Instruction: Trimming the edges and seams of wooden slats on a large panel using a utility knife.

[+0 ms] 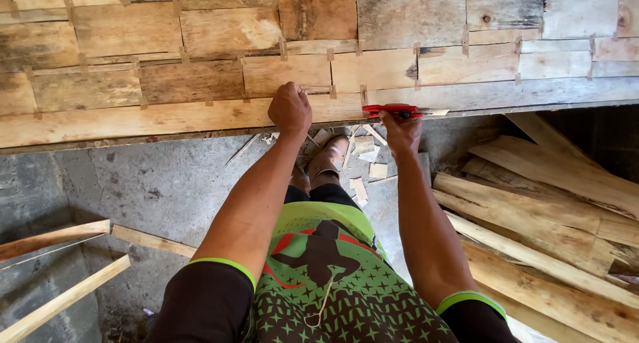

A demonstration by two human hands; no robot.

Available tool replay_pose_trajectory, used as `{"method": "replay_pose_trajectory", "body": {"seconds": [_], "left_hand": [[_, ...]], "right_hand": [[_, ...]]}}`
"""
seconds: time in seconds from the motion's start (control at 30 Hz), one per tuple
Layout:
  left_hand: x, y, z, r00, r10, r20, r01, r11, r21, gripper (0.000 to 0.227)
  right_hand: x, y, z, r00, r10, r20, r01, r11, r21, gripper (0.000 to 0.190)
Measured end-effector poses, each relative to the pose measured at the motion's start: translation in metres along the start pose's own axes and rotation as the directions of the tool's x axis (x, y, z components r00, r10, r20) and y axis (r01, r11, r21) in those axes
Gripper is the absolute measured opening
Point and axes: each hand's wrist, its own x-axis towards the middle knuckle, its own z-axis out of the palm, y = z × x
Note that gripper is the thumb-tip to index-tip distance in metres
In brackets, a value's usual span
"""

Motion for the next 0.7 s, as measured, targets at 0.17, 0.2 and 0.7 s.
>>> {"method": "replay_pose_trajectory", "body": {"seconds": [0.17,0.2,0.7], "left_hand": [[-0.038,-0.008,-0.009,0.947,0.321,-0.006,-0.315,0.928,-0.199,0.011],[-0.05,-0.011,-0.011,0.872,0.489,0.029,-0.46,0.837,-0.295,0.012],[-0.111,0.042,-0.042,0.552,0.67,0.497,-0.753,0.656,-0.048,0.093]], "right_hand": [[0.006,-0.007,-0.005,0.995,0.048,-0.084,-0.049,0.999,-0.007,0.027],[0.011,-0.001,-0.007,0.996,-0.066,-0.055,0.071,0.992,0.101,0.028],[0.064,0.018,0.002,0.988,-0.117,0.098,0.125,0.988,-0.088,0.02]]}}
